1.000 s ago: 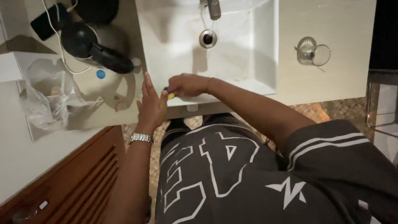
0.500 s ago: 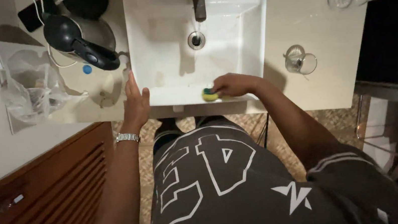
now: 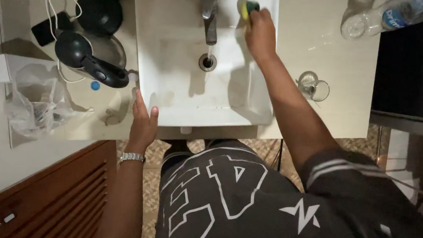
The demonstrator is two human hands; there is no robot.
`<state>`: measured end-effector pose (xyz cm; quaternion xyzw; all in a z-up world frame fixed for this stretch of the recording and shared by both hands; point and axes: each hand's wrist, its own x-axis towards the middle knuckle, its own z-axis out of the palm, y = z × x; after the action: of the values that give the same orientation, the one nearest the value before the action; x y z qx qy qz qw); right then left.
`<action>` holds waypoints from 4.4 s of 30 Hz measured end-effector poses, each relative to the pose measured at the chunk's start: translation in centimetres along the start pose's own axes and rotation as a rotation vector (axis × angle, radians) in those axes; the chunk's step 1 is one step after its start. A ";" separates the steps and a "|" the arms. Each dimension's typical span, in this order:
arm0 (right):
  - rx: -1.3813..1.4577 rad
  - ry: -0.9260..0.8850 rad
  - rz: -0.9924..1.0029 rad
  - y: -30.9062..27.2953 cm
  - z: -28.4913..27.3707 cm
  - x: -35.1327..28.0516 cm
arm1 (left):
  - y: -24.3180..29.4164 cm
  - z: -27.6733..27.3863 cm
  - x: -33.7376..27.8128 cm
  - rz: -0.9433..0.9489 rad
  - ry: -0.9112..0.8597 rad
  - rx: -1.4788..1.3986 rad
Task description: The person cleans a white bathroom sink using a yellow sponge. They first move a glass and a plastic bag aside, then scrub the sink basin and faucet area with the sponge. The person rinses the sponge under running water and wipes the sink surface with their hand.
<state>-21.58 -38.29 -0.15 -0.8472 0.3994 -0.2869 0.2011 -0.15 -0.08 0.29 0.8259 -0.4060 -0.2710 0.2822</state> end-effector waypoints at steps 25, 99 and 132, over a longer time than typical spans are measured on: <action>0.043 0.041 0.502 5.5 3.6 1.0 | 0.8 -0.5 -0.5 -0.085 0.007 -0.060; 0.376 -0.748 0.102 -22.4 12.2 -15.4 | -4.2 -5.3 2.5 0.175 -0.562 0.183; 0.069 -0.158 0.044 -9.0 -5.3 -20.8 | 6.1 12.2 15.3 -0.375 -0.518 -1.414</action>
<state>-30.65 -17.01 2.17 -0.8508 0.3907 -0.2284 0.2673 -3.60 -18.83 -7.34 0.4147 -0.0429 -0.6933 0.5878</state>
